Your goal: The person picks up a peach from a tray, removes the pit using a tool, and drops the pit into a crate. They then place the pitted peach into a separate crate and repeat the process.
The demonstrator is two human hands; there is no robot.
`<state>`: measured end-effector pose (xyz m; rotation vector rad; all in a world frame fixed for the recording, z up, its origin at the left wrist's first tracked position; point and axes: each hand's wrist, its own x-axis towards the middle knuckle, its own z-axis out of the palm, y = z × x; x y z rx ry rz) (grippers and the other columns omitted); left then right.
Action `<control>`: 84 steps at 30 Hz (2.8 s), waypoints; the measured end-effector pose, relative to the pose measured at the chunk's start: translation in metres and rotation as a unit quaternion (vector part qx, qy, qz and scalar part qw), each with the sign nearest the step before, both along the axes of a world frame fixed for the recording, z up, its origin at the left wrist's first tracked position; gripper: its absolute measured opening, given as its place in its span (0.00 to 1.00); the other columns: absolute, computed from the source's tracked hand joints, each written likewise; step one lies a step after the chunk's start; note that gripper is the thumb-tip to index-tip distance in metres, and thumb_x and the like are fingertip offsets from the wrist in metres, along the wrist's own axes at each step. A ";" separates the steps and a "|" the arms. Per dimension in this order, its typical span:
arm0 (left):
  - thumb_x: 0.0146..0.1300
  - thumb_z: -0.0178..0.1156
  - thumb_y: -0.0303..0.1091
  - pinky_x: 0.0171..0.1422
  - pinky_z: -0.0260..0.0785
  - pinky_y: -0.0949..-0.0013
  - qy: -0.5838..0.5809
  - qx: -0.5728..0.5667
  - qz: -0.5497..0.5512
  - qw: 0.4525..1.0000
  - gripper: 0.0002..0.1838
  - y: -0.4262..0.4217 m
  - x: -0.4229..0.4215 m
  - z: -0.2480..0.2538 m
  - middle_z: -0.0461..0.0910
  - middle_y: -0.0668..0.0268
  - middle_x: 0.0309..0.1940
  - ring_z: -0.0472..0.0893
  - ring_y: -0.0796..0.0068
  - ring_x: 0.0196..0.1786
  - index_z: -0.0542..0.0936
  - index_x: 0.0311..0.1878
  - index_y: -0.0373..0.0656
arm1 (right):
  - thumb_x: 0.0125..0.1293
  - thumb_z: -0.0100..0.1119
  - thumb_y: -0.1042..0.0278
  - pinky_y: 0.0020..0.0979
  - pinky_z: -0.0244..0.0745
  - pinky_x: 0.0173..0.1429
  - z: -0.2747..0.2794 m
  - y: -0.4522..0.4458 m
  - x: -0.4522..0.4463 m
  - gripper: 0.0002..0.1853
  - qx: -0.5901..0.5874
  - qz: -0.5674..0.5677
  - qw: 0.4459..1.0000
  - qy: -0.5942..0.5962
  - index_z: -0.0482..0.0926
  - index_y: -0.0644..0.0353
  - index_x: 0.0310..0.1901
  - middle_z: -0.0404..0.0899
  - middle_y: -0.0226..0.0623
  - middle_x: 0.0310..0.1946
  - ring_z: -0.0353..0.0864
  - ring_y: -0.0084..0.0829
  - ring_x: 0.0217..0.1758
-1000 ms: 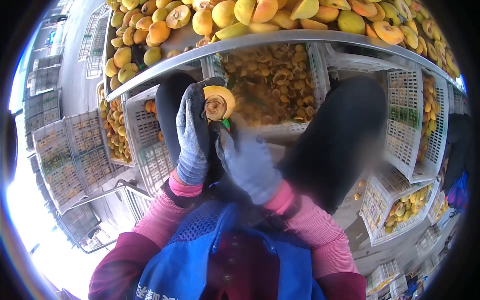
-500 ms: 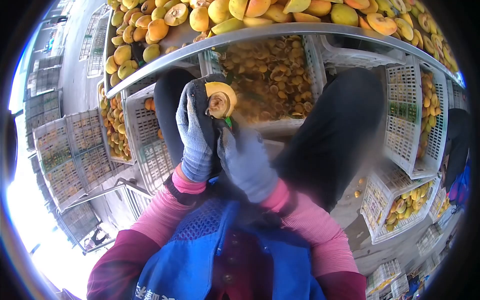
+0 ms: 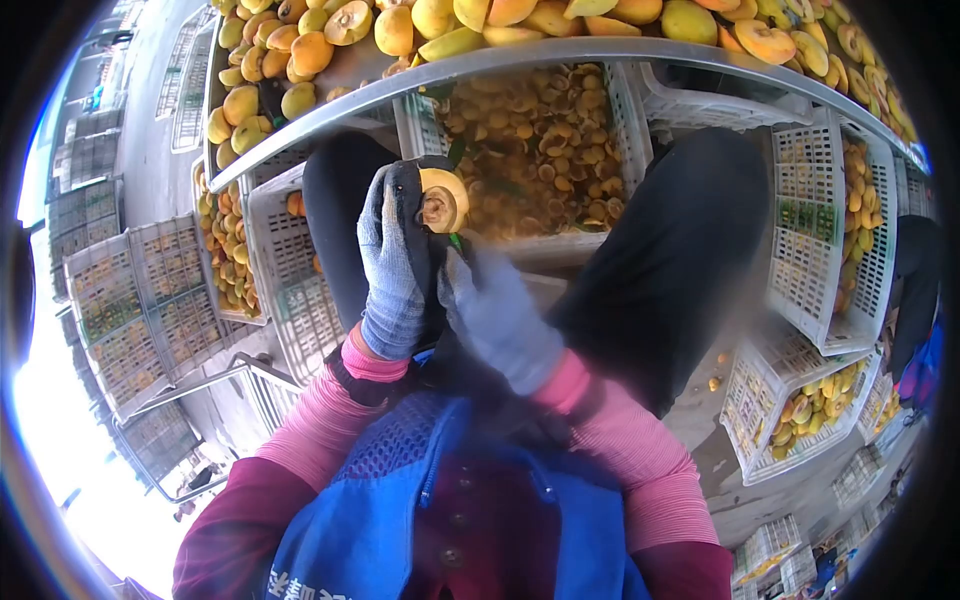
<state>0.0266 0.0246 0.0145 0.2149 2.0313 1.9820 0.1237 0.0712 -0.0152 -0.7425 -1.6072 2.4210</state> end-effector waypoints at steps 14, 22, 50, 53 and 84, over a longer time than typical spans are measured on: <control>0.71 0.46 0.38 0.46 0.70 0.71 0.119 0.037 0.024 0.992 0.16 0.006 -0.005 0.005 0.79 0.58 0.38 0.77 0.73 0.39 0.75 0.47 0.32 | 0.72 0.45 0.59 0.27 0.69 0.41 0.022 -0.001 -0.008 0.23 0.289 -0.056 0.954 0.053 0.66 0.69 0.60 0.74 0.40 0.37 0.71 0.25 0.35; 0.70 0.47 0.37 0.45 0.69 0.72 0.072 0.028 -0.023 0.997 0.16 0.002 -0.003 -0.002 0.78 0.59 0.38 0.77 0.74 0.39 0.75 0.46 0.32 | 0.73 0.45 0.61 0.26 0.69 0.45 0.024 0.010 -0.005 0.21 -0.012 0.012 0.997 0.075 0.66 0.67 0.60 0.75 0.39 0.45 0.73 0.25 0.40; 0.69 0.48 0.51 0.45 0.71 0.71 -0.409 0.277 -0.027 0.869 0.23 0.000 -0.005 -0.019 0.80 0.62 0.35 0.79 0.72 0.38 0.77 0.43 0.37 | 0.72 0.34 0.40 0.22 0.55 0.09 0.019 0.033 -0.003 0.23 -0.746 0.218 0.574 0.259 0.66 0.54 0.37 0.64 0.29 0.17 0.57 0.18 0.09; 0.64 0.57 0.36 0.57 0.69 0.66 -0.276 0.209 -0.018 0.938 0.22 -0.028 -0.015 -0.027 0.76 0.57 0.46 0.78 0.64 0.47 0.67 0.57 0.34 | 0.74 0.35 0.44 0.19 0.59 0.07 0.017 0.039 -0.004 0.23 -0.745 0.112 0.624 0.206 0.64 0.57 0.33 0.62 0.26 0.14 0.60 0.18 0.09; 0.66 0.49 0.38 0.56 0.68 0.70 -0.123 0.074 -0.162 0.976 0.23 0.009 -0.091 0.022 0.76 0.56 0.50 0.77 0.72 0.49 0.72 0.57 0.30 | 0.71 0.49 0.66 0.17 0.66 0.27 0.032 0.053 -0.042 0.14 -0.330 0.009 0.944 -0.010 0.70 0.59 0.55 0.72 0.26 0.32 0.68 0.15 0.24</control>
